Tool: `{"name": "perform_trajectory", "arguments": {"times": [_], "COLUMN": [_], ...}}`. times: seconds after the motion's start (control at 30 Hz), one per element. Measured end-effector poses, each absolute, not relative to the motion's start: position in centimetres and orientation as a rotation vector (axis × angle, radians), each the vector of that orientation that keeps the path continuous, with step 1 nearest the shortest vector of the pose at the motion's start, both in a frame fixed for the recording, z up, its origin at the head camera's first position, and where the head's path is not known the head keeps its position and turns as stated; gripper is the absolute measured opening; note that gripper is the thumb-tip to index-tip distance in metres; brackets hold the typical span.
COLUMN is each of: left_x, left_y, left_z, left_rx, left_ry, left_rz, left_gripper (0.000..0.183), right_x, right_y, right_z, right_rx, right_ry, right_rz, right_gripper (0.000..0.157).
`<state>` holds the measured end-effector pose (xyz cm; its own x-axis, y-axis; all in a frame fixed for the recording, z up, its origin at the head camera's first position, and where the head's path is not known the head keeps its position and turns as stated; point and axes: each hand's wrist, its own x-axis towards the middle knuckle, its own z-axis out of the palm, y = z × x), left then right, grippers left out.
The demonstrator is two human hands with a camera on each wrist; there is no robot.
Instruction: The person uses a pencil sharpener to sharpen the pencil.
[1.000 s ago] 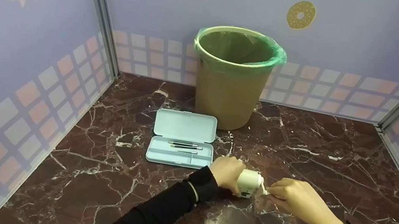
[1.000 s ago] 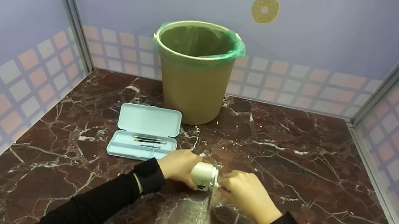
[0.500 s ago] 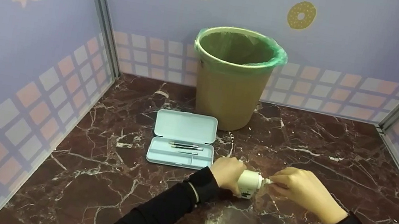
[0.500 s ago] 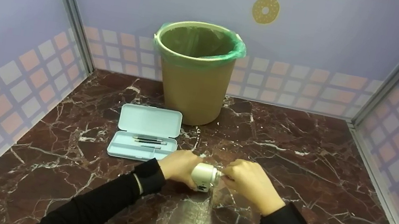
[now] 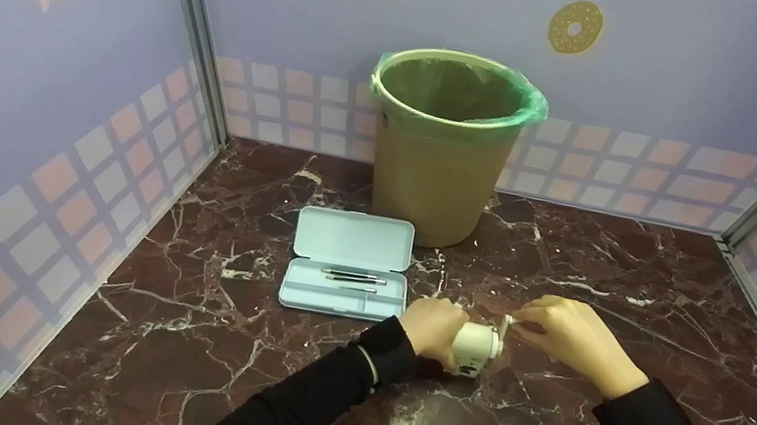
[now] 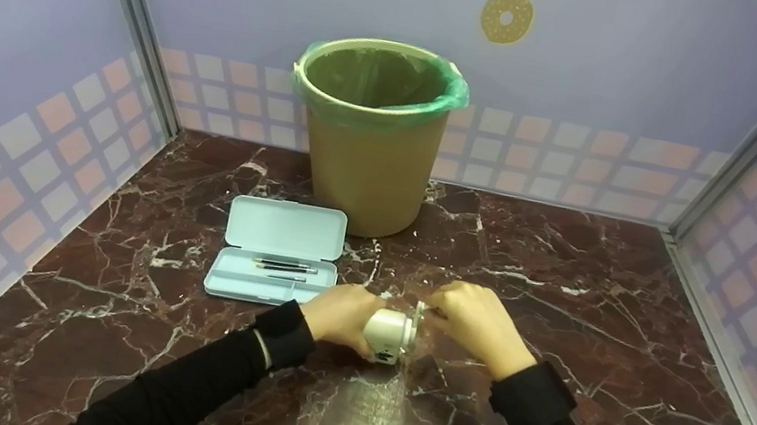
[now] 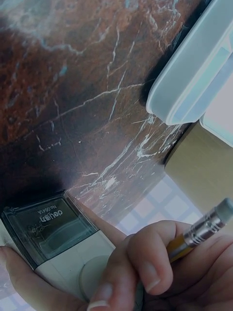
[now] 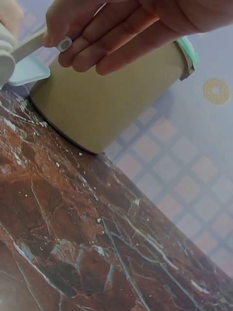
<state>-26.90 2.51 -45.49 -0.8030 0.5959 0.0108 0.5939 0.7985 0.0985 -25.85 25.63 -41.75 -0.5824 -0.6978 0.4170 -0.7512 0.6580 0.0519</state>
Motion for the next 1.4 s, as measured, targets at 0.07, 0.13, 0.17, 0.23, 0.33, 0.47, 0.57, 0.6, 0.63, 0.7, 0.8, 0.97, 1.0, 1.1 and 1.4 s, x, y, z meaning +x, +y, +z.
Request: {"name": "perform_trajectory", "arguments": {"times": [0.07,0.13,0.17,0.23,0.33,0.47,0.57,0.6,0.63,0.7,0.8,0.97,1.0,1.1,1.4], "left_x": [-26.9,-26.9,-26.9,-26.9,-26.9,-26.9,-26.9,-26.9,-26.9,-27.0,-27.0,-27.0,-26.9,-26.9,-27.0], "left_y": [2.5,2.5,2.5,2.5,2.4,2.4,2.5,2.5,2.5,2.5,2.5,2.5,2.5,2.5,2.6], "left_z": [-45.4,-45.3,-45.2,-45.3,-45.3,-45.5,-45.6,-45.6,-45.7,-45.7,-45.8,-45.7,-45.6,-45.5,-45.7], "left_rx": [0.985,0.986,0.987,0.989,0.994,1.004,1.003,1.001,0.998,0.996,1.000,1.014,1.016,1.016,0.979], "left_ry": [2.957,2.955,2.956,2.955,2.958,2.958,2.955,2.954,2.952,2.950,2.951,2.968,2.970,2.968,2.957], "left_rz": [0.151,0.152,0.152,0.155,0.155,0.162,0.173,0.176,0.177,0.181,0.178,0.160,0.155,0.152,0.162], "left_gripper": [0.048,0.048,0.048,0.048,0.049,0.049,0.049,0.049,0.048,0.049,0.049,0.049,0.050,0.050,0.051], "right_x": [-26.2,-26.6,-26.7,-27.0,-27.5,-28.0,-28.2,-28.2,-28.3,-28.3,-28.4,-28.5,-28.4,-28.3,-26.8], "right_y": [25.6,25.6,25.6,25.5,25.4,25.4,25.3,25.3,25.3,25.3,25.3,25.2,25.1,25.1,25.1], "right_z": [-41.9,-42.1,-42.2,-42.5,-43.0,-43.8,-44.3,-44.4,-44.5,-44.7,-44.9,-45.5,-45.7,-46.3,-47.8], "right_rx": [1.124,1.108,1.098,1.082,1.060,1.050,1.052,1.054,1.057,1.063,1.065,1.103,1.122,1.166,1.172], "right_ry": [-2.494,-2.521,-2.539,-2.575,-2.616,-2.633,-2.639,-2.642,-2.644,-2.647,-2.647,-2.644,-2.647,-2.654,-2.684], "right_rz": [0.193,0.199,0.205,0.217,0.226,0.227,0.230,0.234,0.240,0.241,0.241,0.214,0.212,0.228,0.242], "right_gripper": [0.012,0.011,0.010,0.009,0.010,0.012,0.012,0.011,0.011,0.010,0.008,0.004,0.004,0.006,0.022]}}
